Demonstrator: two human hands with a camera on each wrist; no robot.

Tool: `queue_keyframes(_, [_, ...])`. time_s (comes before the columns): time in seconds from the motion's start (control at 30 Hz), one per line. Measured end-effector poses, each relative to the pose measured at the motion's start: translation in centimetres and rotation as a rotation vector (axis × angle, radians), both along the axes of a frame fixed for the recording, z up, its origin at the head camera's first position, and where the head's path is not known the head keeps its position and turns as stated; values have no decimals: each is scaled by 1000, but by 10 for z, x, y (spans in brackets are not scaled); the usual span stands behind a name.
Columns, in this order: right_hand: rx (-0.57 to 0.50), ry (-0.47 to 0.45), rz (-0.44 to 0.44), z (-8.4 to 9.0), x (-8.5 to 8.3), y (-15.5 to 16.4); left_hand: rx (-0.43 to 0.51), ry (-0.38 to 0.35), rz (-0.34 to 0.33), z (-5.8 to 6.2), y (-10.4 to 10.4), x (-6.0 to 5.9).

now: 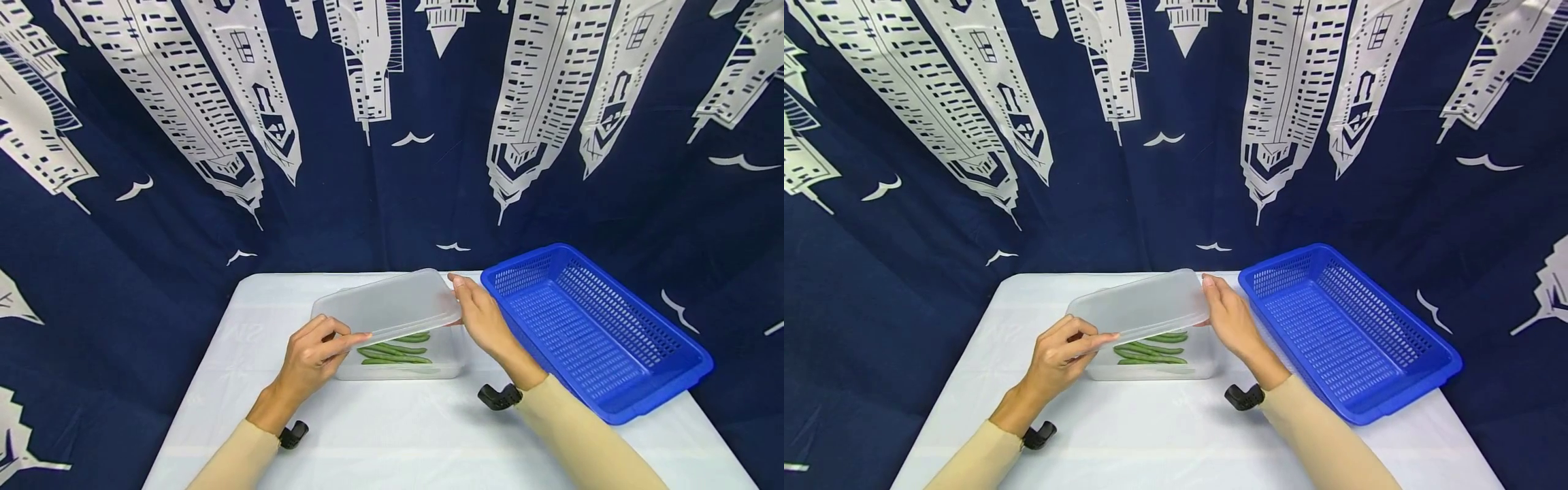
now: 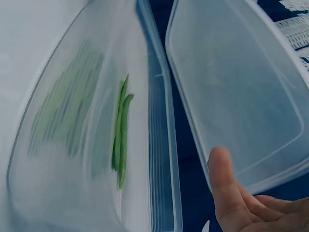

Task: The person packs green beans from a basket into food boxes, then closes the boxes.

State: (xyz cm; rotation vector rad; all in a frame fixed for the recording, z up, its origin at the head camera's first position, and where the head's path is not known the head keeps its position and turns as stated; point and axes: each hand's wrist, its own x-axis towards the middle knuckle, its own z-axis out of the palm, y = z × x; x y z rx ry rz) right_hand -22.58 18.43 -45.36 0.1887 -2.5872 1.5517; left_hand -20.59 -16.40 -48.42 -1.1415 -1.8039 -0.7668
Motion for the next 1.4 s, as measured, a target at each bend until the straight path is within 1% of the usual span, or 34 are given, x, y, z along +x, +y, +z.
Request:
queue_keyframes(0.1, [-70,-97,3,2,-1,0,-16,1,-9,-3,2,-1])
queue_keyframes(0.13, [-116,-126,18,3,0,0,-16,-15,-12,-5,3,-1])
queue_keyframes(0.2, [-212,-173,60,3,0,0,-9,-76,-14,-8,3,0])
queue_keyframes(0.3, [-300,-196,103,1,0,1,18,-205,10,-13,2,2])
queue_keyframes(0.4, [-356,-197,116,-2,0,0,34,-333,67,-16,2,4])
queue_keyframes(0.53, [-373,-176,99,-8,2,-1,24,-481,158,-19,1,6])
queue_keyframes(0.67, [-372,-154,80,-15,6,-1,4,-628,245,-18,-2,7])
queue_keyframes(0.8, [-387,-136,66,-21,8,-1,1,-817,333,-18,-4,8])
queue_keyframes(0.9, [-394,-129,62,-25,10,-1,31,-948,371,-20,-6,8])
queue_keyframes(1.0, [-408,-126,66,-28,12,-1,72,-1007,379,-22,-7,7])
queue_keyframes(1.2, [-429,-121,74,-35,14,0,123,-1039,365,-24,-8,5])
queue_keyframes(1.3, [-417,-128,76,-38,14,0,130,-1059,369,-24,-9,5])
queue_keyframes(1.4, [-379,-138,67,-40,15,1,103,-1067,379,-24,-11,5])
